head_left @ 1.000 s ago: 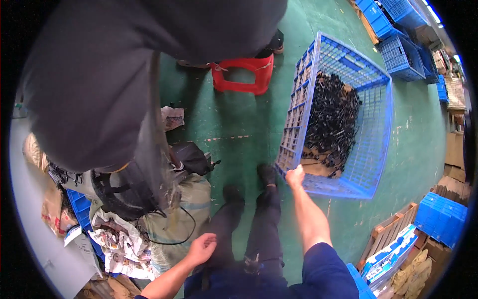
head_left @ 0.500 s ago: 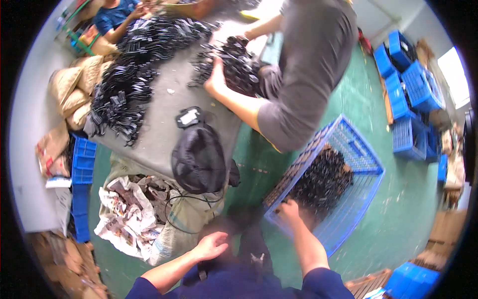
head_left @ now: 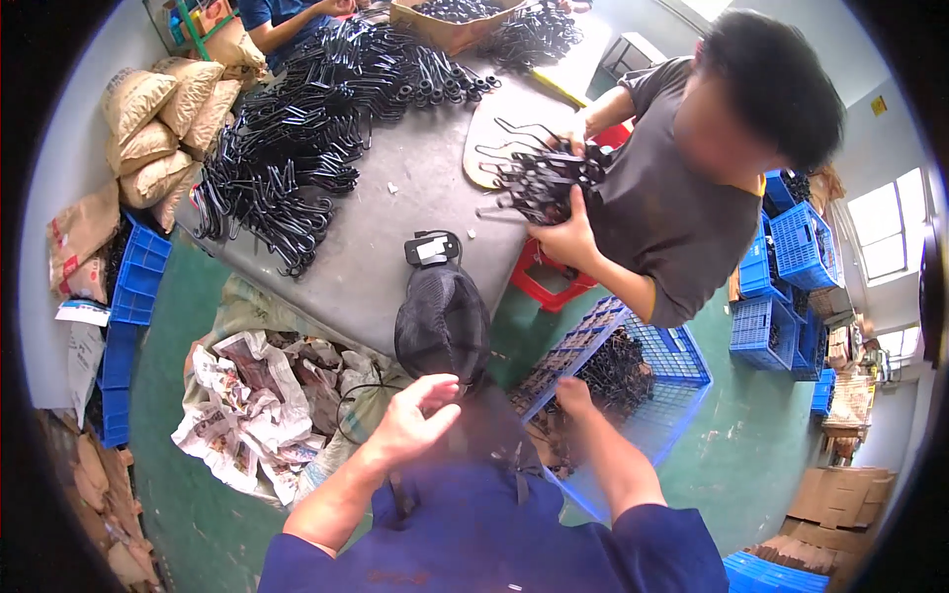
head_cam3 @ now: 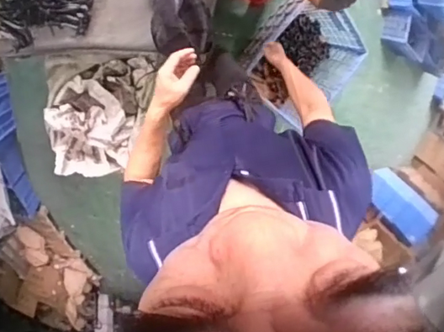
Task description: The user is using a yellow mallet to tap and straighten black metal components on a wooden block in a workshop setting.
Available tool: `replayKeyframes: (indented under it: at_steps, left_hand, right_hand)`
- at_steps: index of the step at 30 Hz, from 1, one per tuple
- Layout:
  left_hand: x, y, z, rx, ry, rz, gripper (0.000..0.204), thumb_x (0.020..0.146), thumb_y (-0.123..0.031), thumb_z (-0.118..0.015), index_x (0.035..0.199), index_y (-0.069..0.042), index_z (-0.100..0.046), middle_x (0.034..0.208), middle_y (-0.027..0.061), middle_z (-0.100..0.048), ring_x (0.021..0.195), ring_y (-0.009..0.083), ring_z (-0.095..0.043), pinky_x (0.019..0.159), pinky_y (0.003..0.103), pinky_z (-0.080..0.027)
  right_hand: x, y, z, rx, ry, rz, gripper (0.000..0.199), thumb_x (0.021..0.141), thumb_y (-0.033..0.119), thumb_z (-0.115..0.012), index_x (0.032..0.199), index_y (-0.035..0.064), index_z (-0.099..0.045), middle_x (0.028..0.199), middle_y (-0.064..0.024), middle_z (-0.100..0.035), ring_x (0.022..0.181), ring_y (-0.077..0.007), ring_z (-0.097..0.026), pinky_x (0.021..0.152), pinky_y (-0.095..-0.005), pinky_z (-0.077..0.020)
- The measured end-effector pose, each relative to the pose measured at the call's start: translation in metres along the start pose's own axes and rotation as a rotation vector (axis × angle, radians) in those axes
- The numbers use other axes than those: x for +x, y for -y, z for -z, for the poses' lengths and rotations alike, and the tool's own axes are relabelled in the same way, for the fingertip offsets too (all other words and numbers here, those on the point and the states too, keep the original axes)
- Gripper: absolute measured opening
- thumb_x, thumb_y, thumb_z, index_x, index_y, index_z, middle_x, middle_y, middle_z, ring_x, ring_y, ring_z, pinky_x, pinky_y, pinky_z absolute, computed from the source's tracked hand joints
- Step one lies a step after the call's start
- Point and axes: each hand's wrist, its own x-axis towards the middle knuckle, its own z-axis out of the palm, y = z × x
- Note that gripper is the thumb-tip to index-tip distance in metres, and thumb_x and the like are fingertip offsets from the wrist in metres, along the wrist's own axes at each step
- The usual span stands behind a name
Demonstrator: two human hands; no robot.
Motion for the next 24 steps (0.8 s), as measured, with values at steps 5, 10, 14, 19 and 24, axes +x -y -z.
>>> replayKeyframes:
  at_steps: [5, 10, 14, 19, 24]
  left_hand:
    - [-0.004, 0.003, 0.013, -0.016, -0.147, 0.062, 0.038, 0.083, 0.002, -0.066, 0.12, -0.001, -0.056, 0.107, 0.0083, -0.065, 0.099, 0.0145, -0.062, 0.09, 0.029, -0.05]
    - [0.021, 0.003, 0.013, -0.032, -0.387, 0.106, 0.037, 0.083, 0.002, -0.066, 0.119, 0.0, -0.058, 0.106, 0.0098, -0.066, 0.098, 0.0157, -0.063, 0.089, 0.029, -0.051]
    - [0.059, -0.009, -0.003, -0.084, -0.489, 0.15, 0.037, 0.083, 0.002, -0.066, 0.119, 0.0, -0.058, 0.106, 0.0085, -0.066, 0.097, 0.0152, -0.063, 0.088, 0.028, -0.051]
    - [0.108, -0.043, -0.036, 0.11, -0.396, 0.186, 0.039, 0.084, 0.0, -0.066, 0.122, -0.001, -0.057, 0.105, 0.0076, -0.066, 0.097, 0.0149, -0.063, 0.088, 0.028, -0.05]
    - [0.158, -0.058, -0.052, 0.153, -0.418, 0.113, 0.038, 0.084, -0.001, -0.065, 0.121, -0.001, -0.057, 0.104, 0.0082, -0.066, 0.095, 0.0143, -0.063, 0.087, 0.029, -0.051]
  right_hand:
    - [0.045, 0.106, 0.002, 0.115, 0.011, -0.071, 0.027, 0.081, 0.017, -0.057, 0.102, 0.0032, -0.069, 0.096, -0.0177, -0.07, 0.094, -0.0266, -0.067, 0.084, -0.0343, -0.0511]
    - [0.009, 0.116, -0.024, -0.104, 0.338, -0.023, 0.042, 0.077, 0.022, -0.061, 0.112, 0.0, -0.065, 0.116, -0.0224, -0.064, 0.113, -0.0332, -0.06, 0.098, -0.0396, -0.0458]
    - [0.023, 0.124, -0.021, -0.046, 0.607, -0.104, 0.06, 0.082, 0.029, -0.062, 0.131, -0.0042, -0.051, 0.132, -0.0236, -0.054, 0.125, -0.0314, -0.052, 0.106, -0.0365, -0.0397]
    - [0.112, 0.134, -0.021, 0.127, 0.314, -0.164, 0.049, 0.08, 0.023, -0.062, 0.122, -0.0011, -0.059, 0.121, -0.0205, -0.062, 0.115, -0.0301, -0.059, 0.099, -0.0366, -0.0447]
    - [0.187, 0.1, -0.023, 0.252, 0.068, -0.122, 0.056, 0.083, 0.012, -0.058, 0.136, -0.0004, -0.043, 0.078, -0.0076, -0.061, 0.059, -0.0128, -0.056, 0.05, -0.0295, -0.0461]
